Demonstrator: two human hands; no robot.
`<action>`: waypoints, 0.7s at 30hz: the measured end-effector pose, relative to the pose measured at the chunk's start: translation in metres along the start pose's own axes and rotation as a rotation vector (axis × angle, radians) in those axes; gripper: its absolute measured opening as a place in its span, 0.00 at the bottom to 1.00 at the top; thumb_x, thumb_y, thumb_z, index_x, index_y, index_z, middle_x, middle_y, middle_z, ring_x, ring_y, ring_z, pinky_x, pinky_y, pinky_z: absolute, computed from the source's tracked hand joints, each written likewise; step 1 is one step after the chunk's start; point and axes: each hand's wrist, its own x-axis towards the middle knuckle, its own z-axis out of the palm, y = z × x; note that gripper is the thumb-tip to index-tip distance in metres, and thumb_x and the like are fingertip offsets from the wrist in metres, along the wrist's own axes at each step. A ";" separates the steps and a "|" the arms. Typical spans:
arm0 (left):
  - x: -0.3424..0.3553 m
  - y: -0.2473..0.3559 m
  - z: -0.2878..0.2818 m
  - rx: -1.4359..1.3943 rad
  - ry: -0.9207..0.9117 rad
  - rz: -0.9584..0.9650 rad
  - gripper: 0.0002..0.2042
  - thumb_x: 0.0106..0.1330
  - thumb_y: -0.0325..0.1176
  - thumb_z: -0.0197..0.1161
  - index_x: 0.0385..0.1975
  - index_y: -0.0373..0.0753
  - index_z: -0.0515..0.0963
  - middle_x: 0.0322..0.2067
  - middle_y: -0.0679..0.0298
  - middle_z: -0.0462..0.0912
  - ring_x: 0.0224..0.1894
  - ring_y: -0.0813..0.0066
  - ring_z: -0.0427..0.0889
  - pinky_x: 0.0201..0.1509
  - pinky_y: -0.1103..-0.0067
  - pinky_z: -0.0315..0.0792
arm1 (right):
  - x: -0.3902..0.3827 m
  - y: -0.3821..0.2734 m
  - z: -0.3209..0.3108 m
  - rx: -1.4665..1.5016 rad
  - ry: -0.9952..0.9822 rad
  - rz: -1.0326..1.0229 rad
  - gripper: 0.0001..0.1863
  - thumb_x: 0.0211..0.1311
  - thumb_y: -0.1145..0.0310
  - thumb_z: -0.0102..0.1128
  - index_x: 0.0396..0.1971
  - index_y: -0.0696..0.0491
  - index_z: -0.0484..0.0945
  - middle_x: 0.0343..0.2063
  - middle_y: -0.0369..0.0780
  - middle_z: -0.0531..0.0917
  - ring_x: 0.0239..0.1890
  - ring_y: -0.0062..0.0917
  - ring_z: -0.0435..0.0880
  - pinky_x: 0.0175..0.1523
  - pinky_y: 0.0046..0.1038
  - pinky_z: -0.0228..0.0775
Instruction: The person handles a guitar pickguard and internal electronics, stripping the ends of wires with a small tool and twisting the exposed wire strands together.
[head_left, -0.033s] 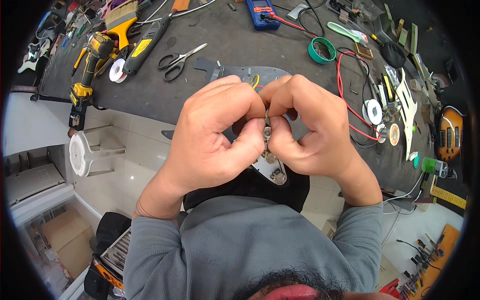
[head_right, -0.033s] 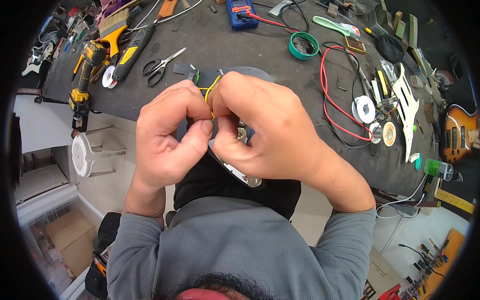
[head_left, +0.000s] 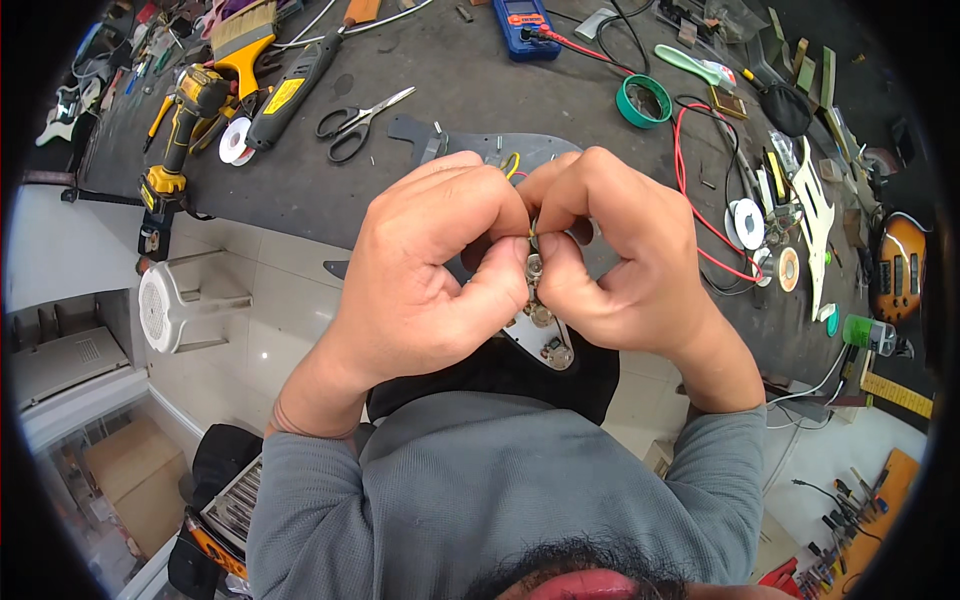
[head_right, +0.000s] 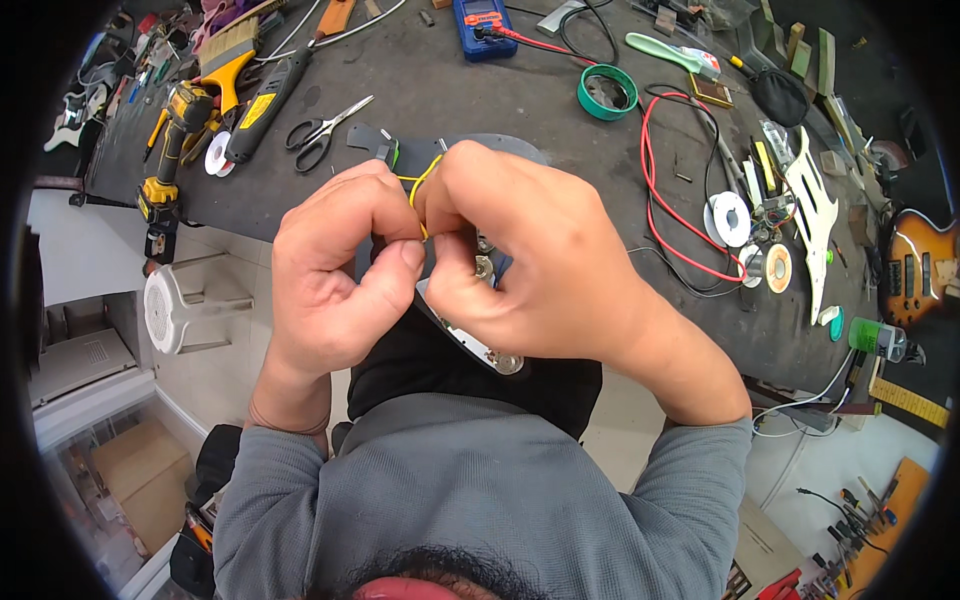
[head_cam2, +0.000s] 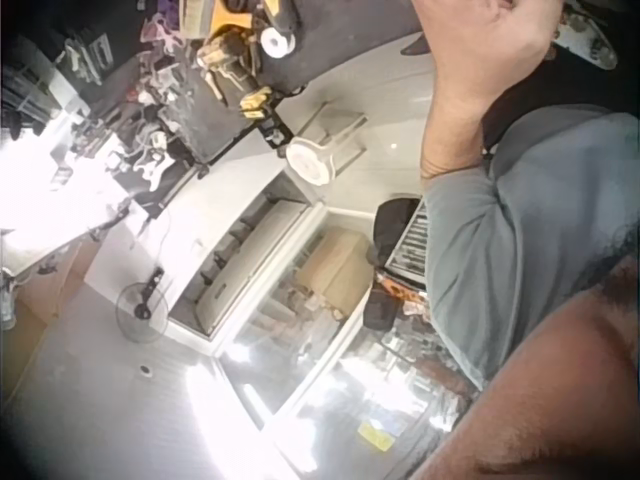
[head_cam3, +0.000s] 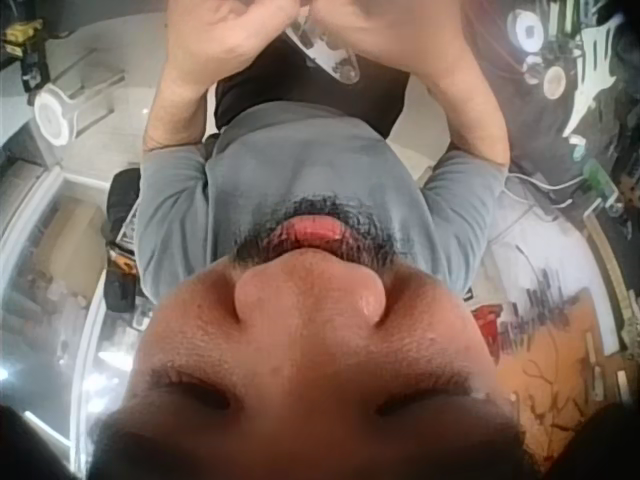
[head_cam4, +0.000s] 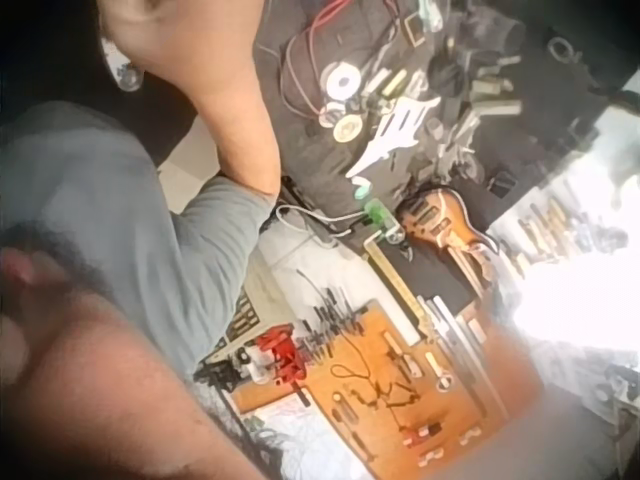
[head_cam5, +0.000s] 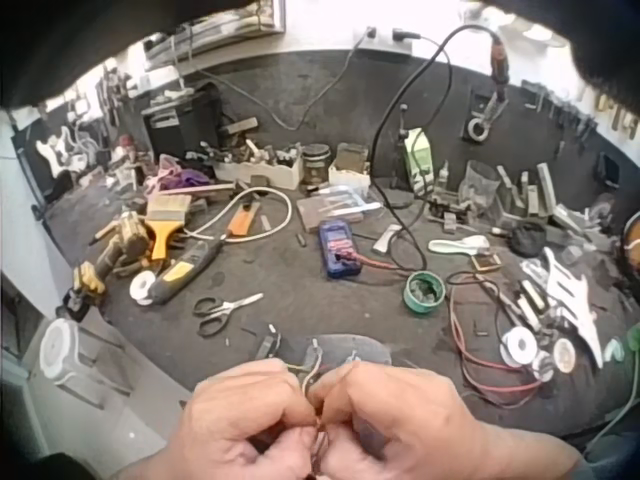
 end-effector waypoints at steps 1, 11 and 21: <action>0.000 0.000 0.000 -0.023 0.005 -0.009 0.05 0.55 0.18 0.64 0.28 0.34 0.76 0.25 0.64 0.77 0.30 0.70 0.73 0.36 0.72 0.66 | -0.001 0.000 -0.001 0.000 0.001 -0.002 0.14 0.50 0.85 0.66 0.35 0.56 0.75 0.29 0.40 0.81 0.29 0.34 0.84 0.34 0.34 0.77; -0.002 0.002 -0.005 -0.027 0.040 -0.101 0.04 0.59 0.19 0.68 0.29 0.34 0.79 0.25 0.64 0.78 0.28 0.71 0.77 0.32 0.72 0.70 | 0.004 0.002 -0.013 0.048 -0.060 0.049 0.10 0.57 0.80 0.67 0.39 0.57 0.79 0.33 0.41 0.84 0.30 0.30 0.85 0.37 0.32 0.77; -0.001 -0.001 -0.005 0.150 -0.019 0.075 0.05 0.59 0.17 0.69 0.31 0.33 0.81 0.25 0.63 0.80 0.29 0.69 0.77 0.35 0.73 0.69 | 0.003 -0.002 -0.015 0.103 -0.101 0.203 0.07 0.63 0.76 0.70 0.39 0.59 0.82 0.32 0.40 0.85 0.30 0.26 0.85 0.36 0.30 0.75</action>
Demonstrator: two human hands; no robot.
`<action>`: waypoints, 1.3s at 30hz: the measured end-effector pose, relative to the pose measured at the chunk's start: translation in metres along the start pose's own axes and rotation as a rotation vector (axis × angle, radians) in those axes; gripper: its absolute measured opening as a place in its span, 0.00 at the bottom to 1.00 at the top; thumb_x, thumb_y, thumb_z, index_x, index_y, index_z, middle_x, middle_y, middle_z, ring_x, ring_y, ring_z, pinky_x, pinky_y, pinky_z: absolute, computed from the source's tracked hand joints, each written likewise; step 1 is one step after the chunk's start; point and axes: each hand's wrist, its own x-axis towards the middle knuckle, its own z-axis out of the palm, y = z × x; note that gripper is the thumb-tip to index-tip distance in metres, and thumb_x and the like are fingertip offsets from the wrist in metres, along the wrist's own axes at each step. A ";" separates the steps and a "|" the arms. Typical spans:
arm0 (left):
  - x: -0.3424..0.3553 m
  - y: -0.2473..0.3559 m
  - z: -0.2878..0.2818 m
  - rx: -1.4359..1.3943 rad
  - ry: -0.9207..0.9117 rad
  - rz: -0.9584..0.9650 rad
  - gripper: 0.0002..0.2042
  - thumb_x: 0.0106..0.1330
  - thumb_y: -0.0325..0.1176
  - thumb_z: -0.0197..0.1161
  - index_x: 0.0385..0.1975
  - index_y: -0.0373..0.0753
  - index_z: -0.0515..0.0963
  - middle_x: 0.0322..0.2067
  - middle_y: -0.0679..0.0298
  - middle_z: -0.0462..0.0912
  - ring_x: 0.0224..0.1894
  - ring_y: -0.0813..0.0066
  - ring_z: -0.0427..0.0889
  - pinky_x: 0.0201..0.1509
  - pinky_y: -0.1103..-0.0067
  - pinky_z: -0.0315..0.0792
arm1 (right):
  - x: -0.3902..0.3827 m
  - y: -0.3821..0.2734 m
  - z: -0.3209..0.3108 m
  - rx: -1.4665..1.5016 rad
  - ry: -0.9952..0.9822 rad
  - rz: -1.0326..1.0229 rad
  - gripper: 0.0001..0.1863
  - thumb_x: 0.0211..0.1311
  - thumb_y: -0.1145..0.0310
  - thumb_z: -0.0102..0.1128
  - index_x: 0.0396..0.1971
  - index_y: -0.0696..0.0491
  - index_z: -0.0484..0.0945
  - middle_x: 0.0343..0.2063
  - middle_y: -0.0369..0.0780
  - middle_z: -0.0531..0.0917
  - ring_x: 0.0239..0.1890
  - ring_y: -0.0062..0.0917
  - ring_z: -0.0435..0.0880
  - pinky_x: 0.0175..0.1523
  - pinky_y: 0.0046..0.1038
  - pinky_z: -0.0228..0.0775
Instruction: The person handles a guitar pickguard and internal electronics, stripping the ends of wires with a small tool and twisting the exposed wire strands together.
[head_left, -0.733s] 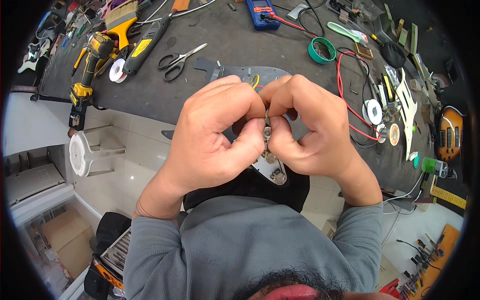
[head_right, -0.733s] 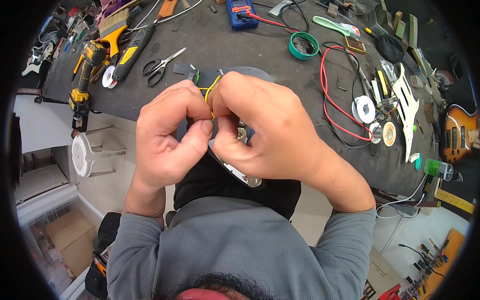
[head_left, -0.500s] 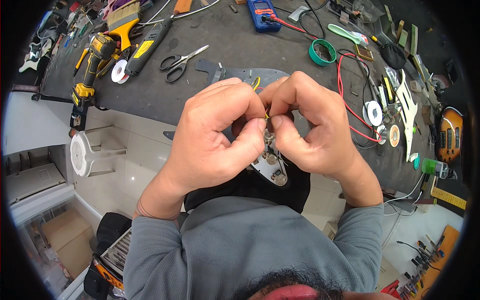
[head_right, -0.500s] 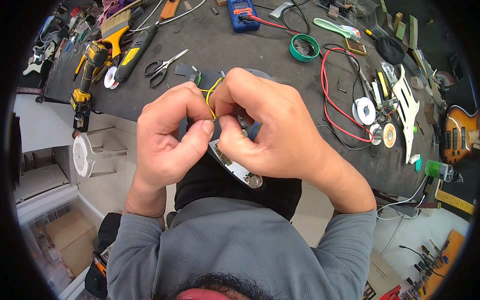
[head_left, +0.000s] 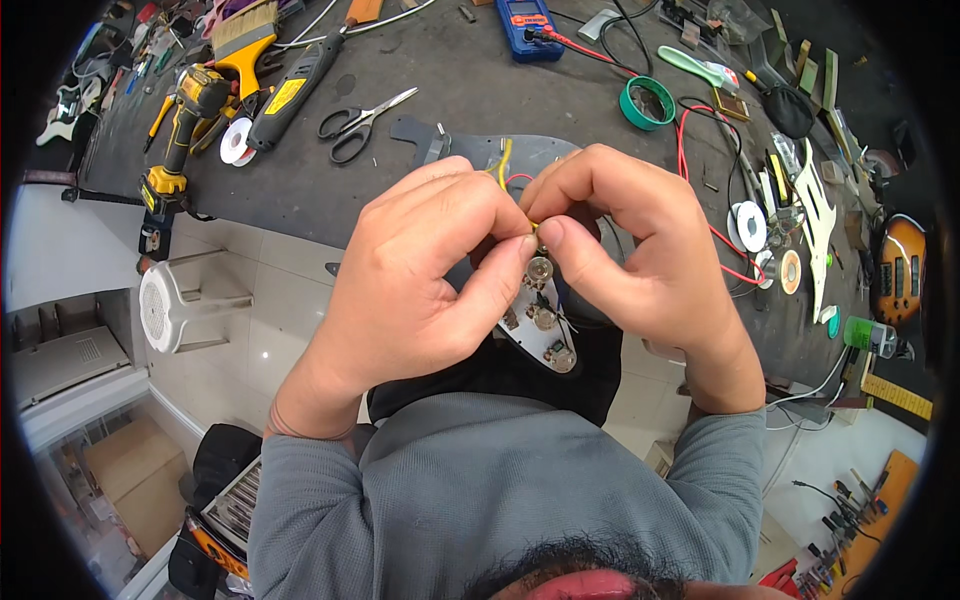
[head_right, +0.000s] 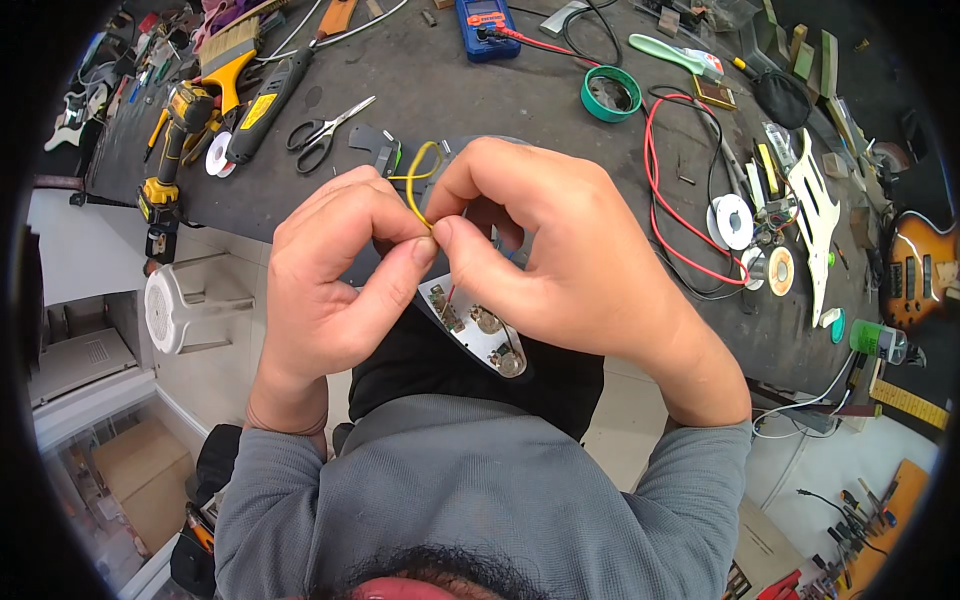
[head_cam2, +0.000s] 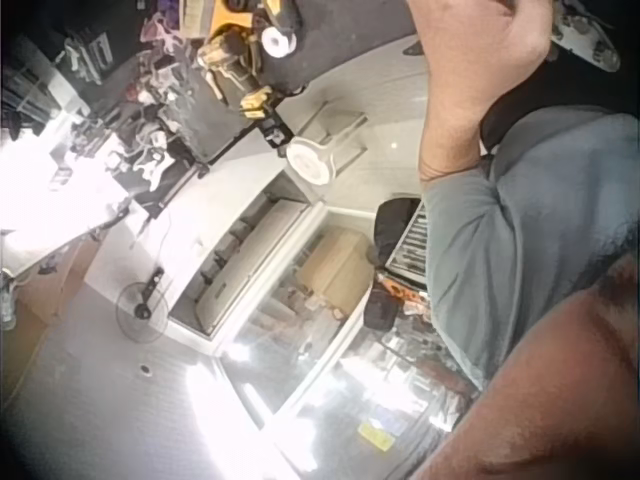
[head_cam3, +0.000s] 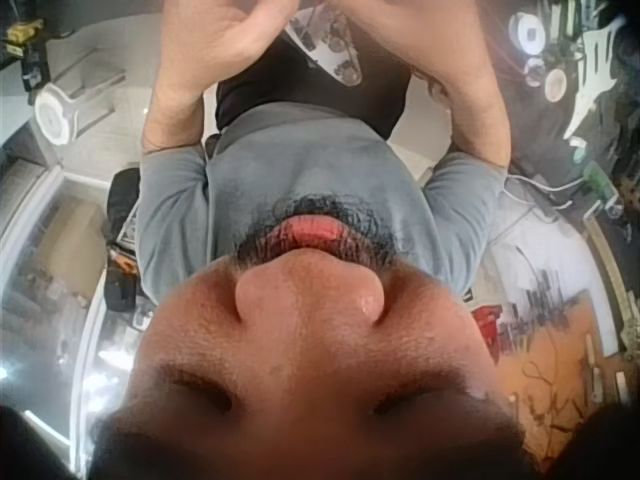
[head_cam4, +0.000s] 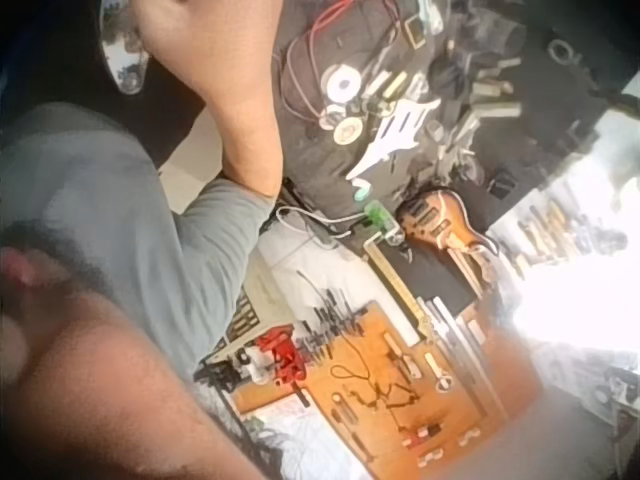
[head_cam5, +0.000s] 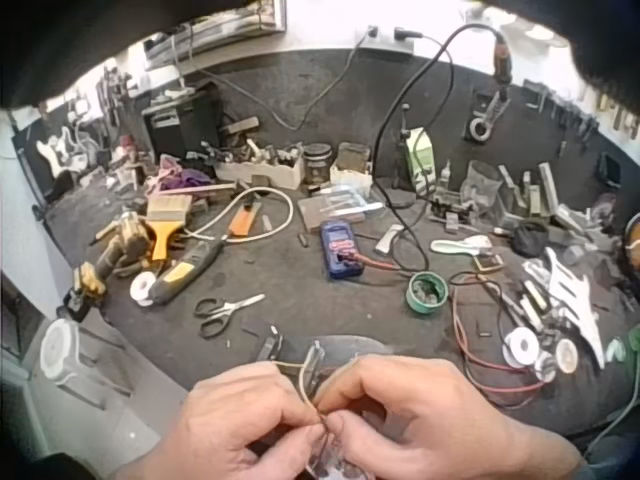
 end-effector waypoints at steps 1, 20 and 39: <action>0.000 0.001 0.001 0.010 0.000 0.006 0.05 0.59 0.17 0.69 0.31 0.33 0.81 0.25 0.63 0.80 0.29 0.69 0.77 0.34 0.72 0.69 | 0.000 0.000 0.000 0.035 0.003 0.041 0.06 0.63 0.76 0.69 0.38 0.59 0.83 0.31 0.40 0.85 0.30 0.26 0.85 0.35 0.29 0.75; -0.001 0.004 -0.001 -0.001 0.040 0.004 0.06 0.60 0.17 0.69 0.30 0.34 0.78 0.25 0.63 0.78 0.27 0.70 0.74 0.32 0.73 0.68 | 0.003 -0.004 -0.001 -0.232 0.010 -0.205 0.13 0.57 0.78 0.74 0.41 0.56 0.81 0.35 0.40 0.86 0.33 0.36 0.88 0.39 0.37 0.81; -0.005 0.003 0.000 -0.144 0.069 -0.074 0.06 0.60 0.18 0.65 0.30 0.34 0.75 0.25 0.64 0.75 0.28 0.73 0.70 0.32 0.74 0.63 | 0.008 0.006 -0.021 -0.123 0.095 -0.085 0.08 0.61 0.81 0.67 0.40 0.58 0.83 0.35 0.40 0.88 0.34 0.29 0.88 0.39 0.30 0.78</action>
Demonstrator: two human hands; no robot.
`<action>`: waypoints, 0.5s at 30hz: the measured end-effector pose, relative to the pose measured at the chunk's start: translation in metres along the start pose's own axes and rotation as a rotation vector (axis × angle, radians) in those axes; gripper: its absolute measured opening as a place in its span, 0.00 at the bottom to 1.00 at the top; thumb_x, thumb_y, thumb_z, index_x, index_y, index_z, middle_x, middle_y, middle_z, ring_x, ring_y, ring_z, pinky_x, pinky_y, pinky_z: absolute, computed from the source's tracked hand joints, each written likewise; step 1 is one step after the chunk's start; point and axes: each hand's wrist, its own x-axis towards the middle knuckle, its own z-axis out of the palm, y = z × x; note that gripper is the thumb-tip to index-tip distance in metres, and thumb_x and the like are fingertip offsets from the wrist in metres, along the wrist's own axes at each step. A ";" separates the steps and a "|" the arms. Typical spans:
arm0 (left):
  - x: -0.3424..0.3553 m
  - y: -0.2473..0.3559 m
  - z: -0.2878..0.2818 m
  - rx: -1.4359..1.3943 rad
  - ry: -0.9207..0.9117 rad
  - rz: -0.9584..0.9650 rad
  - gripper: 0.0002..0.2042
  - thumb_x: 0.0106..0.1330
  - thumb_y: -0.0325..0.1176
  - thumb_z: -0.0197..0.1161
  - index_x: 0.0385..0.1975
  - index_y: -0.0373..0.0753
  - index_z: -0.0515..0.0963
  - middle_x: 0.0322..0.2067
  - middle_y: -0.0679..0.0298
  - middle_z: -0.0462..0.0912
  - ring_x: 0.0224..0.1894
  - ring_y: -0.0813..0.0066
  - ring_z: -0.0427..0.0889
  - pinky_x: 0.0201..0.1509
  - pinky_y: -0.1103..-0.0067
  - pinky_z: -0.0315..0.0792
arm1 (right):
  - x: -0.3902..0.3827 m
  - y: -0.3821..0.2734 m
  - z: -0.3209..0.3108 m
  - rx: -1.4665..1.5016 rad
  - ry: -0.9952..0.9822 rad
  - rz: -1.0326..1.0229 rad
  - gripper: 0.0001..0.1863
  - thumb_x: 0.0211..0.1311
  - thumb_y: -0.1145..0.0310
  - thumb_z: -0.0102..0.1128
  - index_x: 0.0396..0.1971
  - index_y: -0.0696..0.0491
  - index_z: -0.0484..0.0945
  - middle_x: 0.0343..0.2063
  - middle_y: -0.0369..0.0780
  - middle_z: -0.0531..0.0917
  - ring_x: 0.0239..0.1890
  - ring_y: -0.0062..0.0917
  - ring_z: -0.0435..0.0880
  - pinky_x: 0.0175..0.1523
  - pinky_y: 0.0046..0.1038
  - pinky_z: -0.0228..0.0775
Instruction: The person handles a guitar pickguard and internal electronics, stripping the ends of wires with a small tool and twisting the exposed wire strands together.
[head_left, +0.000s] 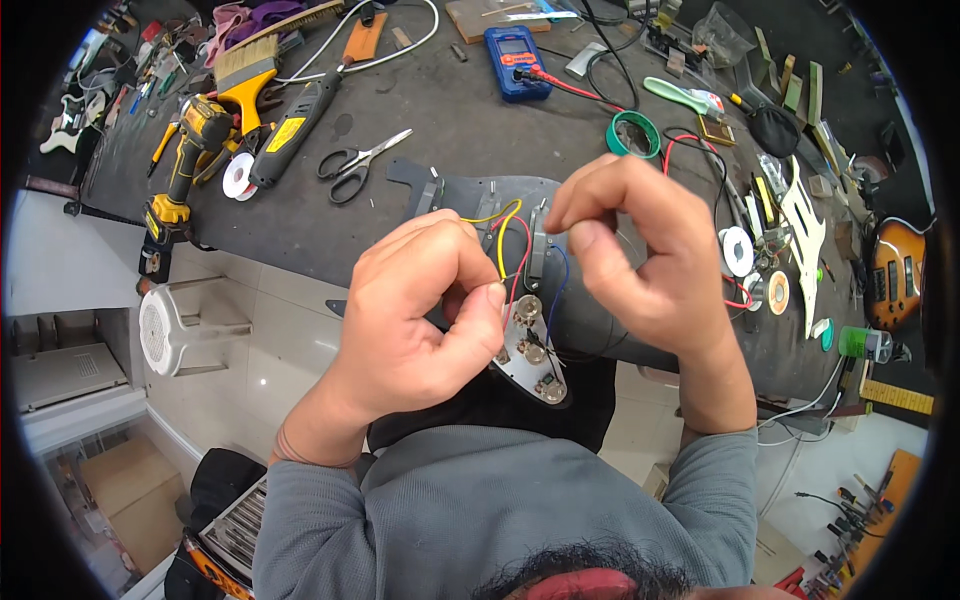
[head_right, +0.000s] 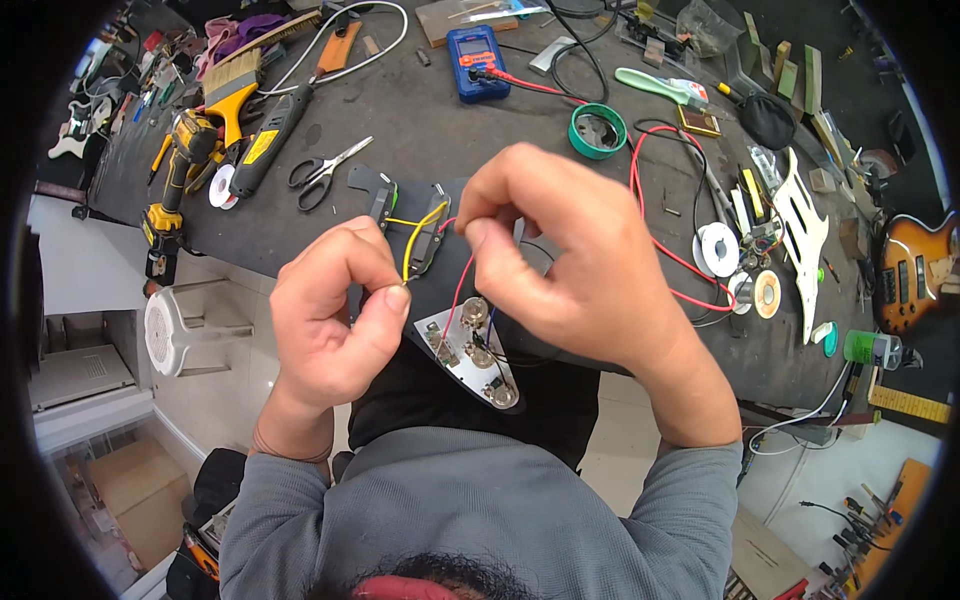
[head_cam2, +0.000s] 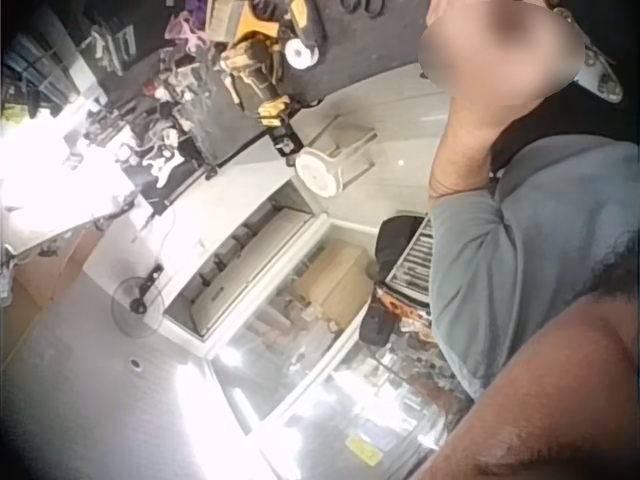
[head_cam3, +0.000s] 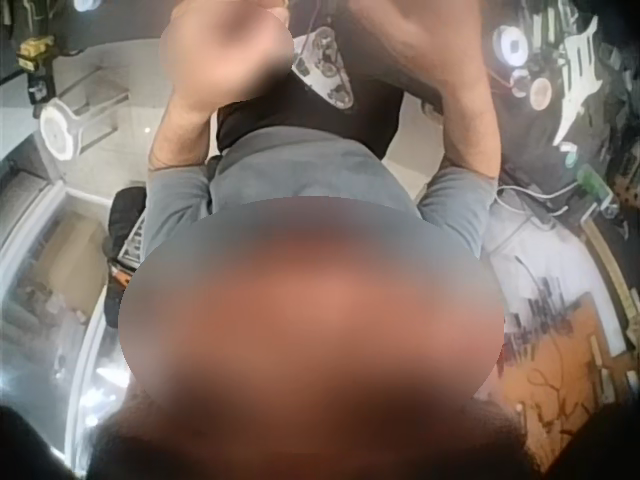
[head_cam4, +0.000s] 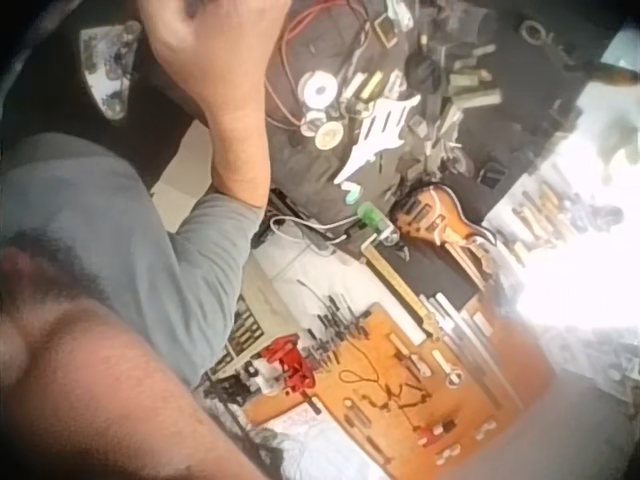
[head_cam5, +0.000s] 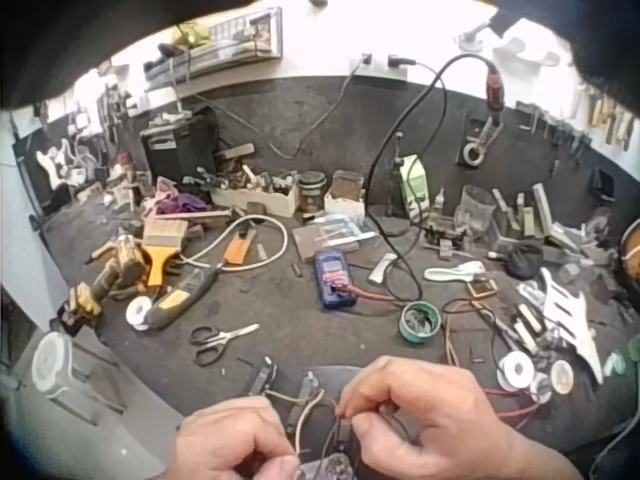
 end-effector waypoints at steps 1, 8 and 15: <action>0.000 -0.001 0.000 -0.024 -0.009 -0.036 0.06 0.61 0.18 0.66 0.30 0.34 0.75 0.25 0.64 0.76 0.28 0.74 0.70 0.32 0.74 0.63 | 0.000 -0.002 0.002 0.003 0.001 -0.004 0.08 0.61 0.81 0.67 0.40 0.58 0.83 0.35 0.40 0.88 0.34 0.29 0.88 0.39 0.30 0.78; 0.004 -0.001 -0.003 0.014 -0.063 -0.006 0.06 0.60 0.17 0.67 0.30 0.35 0.77 0.25 0.64 0.77 0.27 0.73 0.72 0.32 0.74 0.65 | -0.001 -0.009 0.014 -0.088 -0.086 -0.181 0.14 0.56 0.78 0.75 0.43 0.56 0.83 0.37 0.41 0.88 0.37 0.38 0.90 0.43 0.38 0.83; 0.009 -0.003 -0.008 0.061 -0.151 0.066 0.08 0.57 0.18 0.68 0.34 0.34 0.79 0.29 0.62 0.80 0.31 0.72 0.76 0.34 0.74 0.69 | -0.002 -0.008 0.014 -0.173 -0.089 -0.240 0.13 0.55 0.78 0.75 0.39 0.54 0.81 0.35 0.39 0.88 0.36 0.38 0.89 0.41 0.37 0.81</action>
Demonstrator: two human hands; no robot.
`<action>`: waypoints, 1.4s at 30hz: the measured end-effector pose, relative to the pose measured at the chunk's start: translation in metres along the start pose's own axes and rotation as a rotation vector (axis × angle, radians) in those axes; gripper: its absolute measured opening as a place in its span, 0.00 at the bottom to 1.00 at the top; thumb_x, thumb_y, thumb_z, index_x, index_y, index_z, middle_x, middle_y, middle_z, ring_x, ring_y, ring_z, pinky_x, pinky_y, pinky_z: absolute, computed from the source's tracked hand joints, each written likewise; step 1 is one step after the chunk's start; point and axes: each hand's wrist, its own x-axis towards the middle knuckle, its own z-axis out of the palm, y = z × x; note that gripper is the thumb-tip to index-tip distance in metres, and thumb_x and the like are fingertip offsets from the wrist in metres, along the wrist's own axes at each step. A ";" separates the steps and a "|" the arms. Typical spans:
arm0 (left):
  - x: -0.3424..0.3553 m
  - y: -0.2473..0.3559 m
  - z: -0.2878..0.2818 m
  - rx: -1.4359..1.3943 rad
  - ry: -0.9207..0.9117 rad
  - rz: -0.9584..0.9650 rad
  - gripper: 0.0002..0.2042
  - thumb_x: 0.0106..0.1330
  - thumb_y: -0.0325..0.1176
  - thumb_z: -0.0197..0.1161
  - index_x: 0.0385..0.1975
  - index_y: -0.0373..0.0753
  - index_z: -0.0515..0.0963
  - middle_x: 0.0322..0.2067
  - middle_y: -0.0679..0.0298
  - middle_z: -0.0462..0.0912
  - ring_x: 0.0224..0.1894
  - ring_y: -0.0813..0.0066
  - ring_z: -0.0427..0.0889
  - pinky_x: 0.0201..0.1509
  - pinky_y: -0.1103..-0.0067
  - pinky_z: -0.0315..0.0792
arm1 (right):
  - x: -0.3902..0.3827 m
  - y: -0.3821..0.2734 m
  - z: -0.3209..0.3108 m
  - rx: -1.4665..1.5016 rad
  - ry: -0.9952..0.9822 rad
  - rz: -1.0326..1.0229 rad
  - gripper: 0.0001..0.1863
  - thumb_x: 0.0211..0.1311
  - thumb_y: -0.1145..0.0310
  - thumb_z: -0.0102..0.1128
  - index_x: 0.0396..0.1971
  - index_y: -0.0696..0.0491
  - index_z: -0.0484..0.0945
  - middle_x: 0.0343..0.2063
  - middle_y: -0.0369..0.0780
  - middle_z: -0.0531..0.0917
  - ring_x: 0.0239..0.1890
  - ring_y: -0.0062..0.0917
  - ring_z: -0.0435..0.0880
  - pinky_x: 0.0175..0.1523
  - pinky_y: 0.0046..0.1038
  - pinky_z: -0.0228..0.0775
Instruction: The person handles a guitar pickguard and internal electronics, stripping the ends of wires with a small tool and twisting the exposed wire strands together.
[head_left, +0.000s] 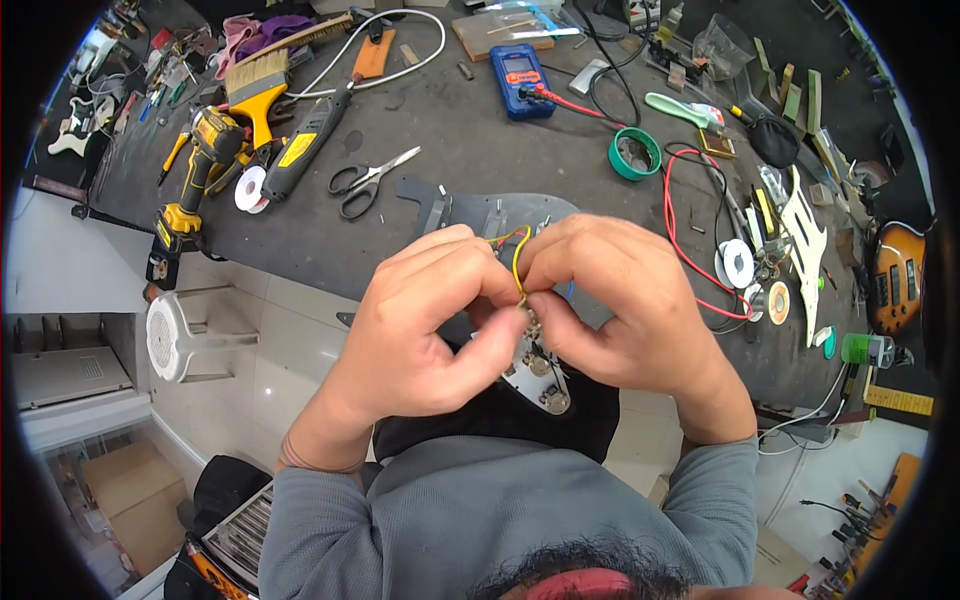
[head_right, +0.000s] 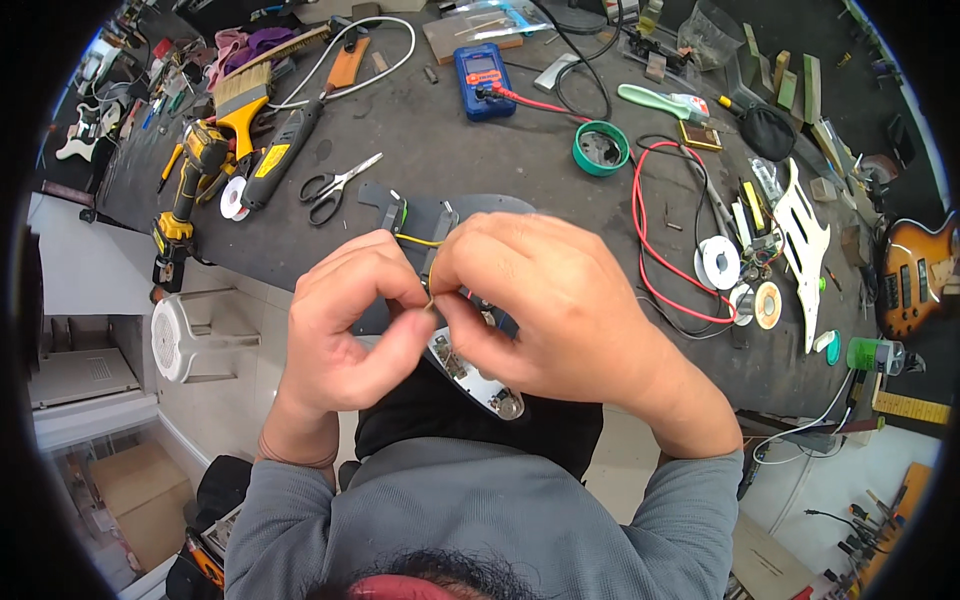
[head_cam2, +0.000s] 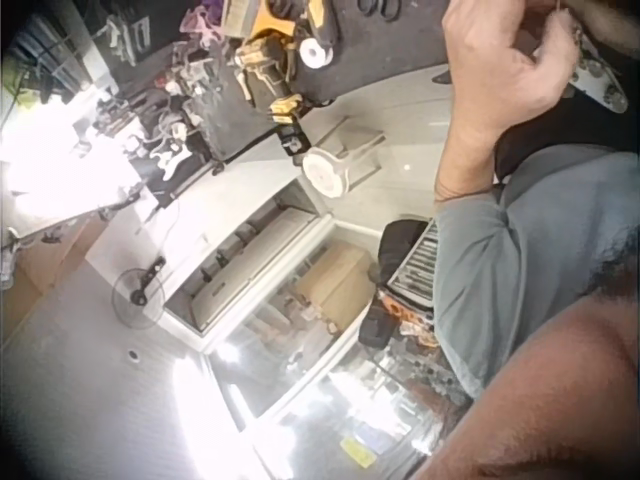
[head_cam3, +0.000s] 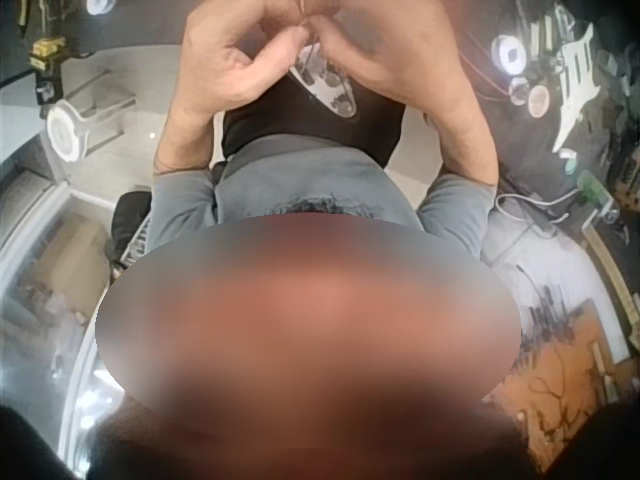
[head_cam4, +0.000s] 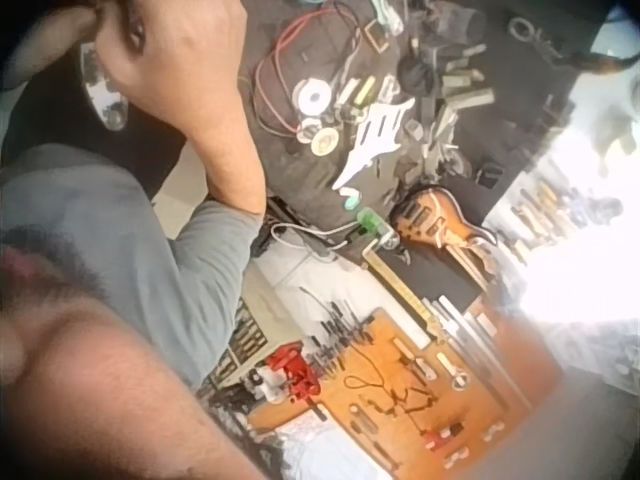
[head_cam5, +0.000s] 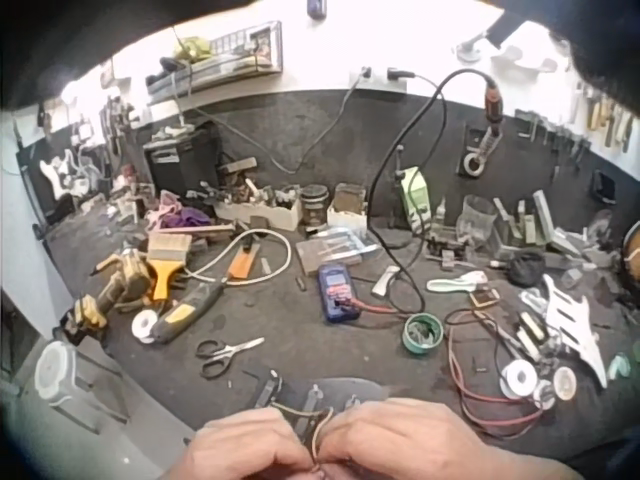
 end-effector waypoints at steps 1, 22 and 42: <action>0.001 0.002 -0.001 -0.058 0.052 0.000 0.11 0.57 0.18 0.70 0.38 0.35 0.81 0.34 0.60 0.83 0.33 0.69 0.79 0.37 0.74 0.73 | -0.001 -0.001 0.001 0.078 0.012 0.030 0.13 0.55 0.79 0.74 0.39 0.54 0.81 0.34 0.39 0.87 0.35 0.37 0.89 0.41 0.37 0.81; 0.000 -0.019 0.012 0.248 0.083 0.290 0.11 0.57 0.16 0.77 0.39 0.29 0.86 0.37 0.54 0.90 0.34 0.59 0.90 0.38 0.71 0.83 | 0.003 -0.002 -0.018 0.029 -0.018 0.065 0.09 0.48 0.80 0.66 0.32 0.56 0.79 0.28 0.42 0.78 0.30 0.38 0.80 0.38 0.36 0.74; 0.001 -0.018 0.012 0.233 0.179 0.268 0.12 0.57 0.15 0.78 0.40 0.31 0.86 0.37 0.55 0.91 0.34 0.61 0.89 0.37 0.71 0.82 | 0.003 -0.001 -0.012 -0.225 0.023 -0.148 0.18 0.51 0.72 0.82 0.42 0.49 0.84 0.39 0.33 0.89 0.40 0.28 0.90 0.51 0.37 0.72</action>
